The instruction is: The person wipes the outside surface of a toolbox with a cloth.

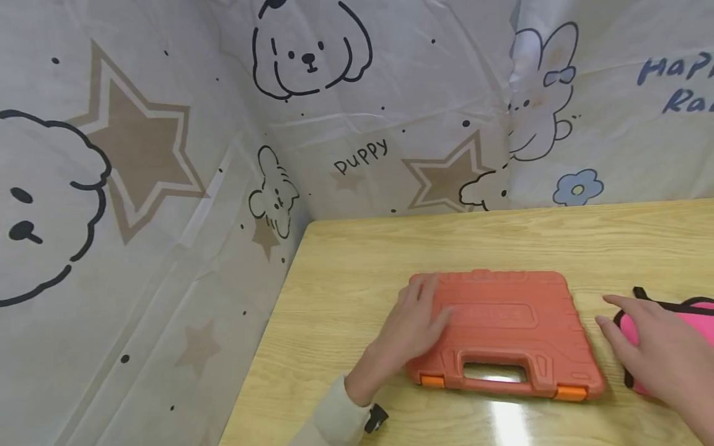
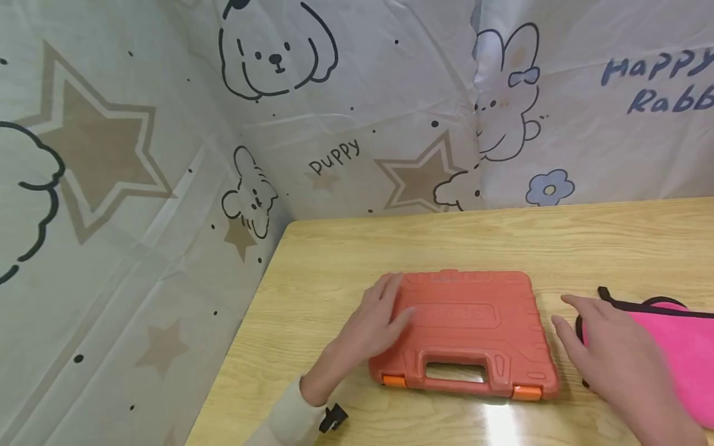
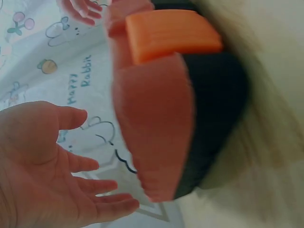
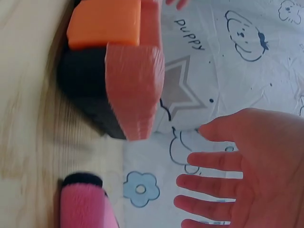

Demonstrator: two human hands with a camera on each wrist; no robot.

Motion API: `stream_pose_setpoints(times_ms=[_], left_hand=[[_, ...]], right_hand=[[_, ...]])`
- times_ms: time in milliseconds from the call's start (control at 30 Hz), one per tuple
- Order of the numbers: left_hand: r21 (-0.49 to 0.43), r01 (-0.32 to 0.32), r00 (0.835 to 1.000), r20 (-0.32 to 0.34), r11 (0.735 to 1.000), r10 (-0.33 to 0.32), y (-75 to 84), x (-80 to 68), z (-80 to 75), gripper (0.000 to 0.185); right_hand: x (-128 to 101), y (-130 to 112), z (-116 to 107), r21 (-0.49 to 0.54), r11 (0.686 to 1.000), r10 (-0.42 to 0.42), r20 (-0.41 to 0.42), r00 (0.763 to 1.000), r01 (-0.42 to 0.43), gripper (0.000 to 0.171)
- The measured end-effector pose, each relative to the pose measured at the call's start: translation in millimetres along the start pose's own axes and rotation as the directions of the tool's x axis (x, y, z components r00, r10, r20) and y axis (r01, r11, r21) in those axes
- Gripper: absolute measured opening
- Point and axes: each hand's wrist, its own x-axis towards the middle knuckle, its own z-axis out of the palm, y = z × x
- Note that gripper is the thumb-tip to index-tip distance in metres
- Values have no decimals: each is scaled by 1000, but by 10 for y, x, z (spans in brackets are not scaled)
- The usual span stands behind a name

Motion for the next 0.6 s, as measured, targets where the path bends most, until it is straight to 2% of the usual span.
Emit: stream_pose_setpoints(times_ms=[100, 300, 500, 600], left_hand=[[-68, 45, 999, 25, 997, -43, -66, -11, 27, 67], [-158, 97, 994, 68, 983, -87, -163, 0, 55, 71], [-204, 129, 987, 117, 970, -106, -236, 0, 76, 73], [-227, 123, 987, 126, 966, -96, -274, -10, 102, 73]], right_hand=[[-16, 82, 26, 29, 999, 32, -17, 999, -32, 47], [-51, 266, 51, 57, 998, 26, -54, 998, -23, 49], [-168, 546, 182, 90, 988, -111, -127, 986, 123, 48], [-269, 696, 277, 93, 986, -129, -125, 984, 141, 58]])
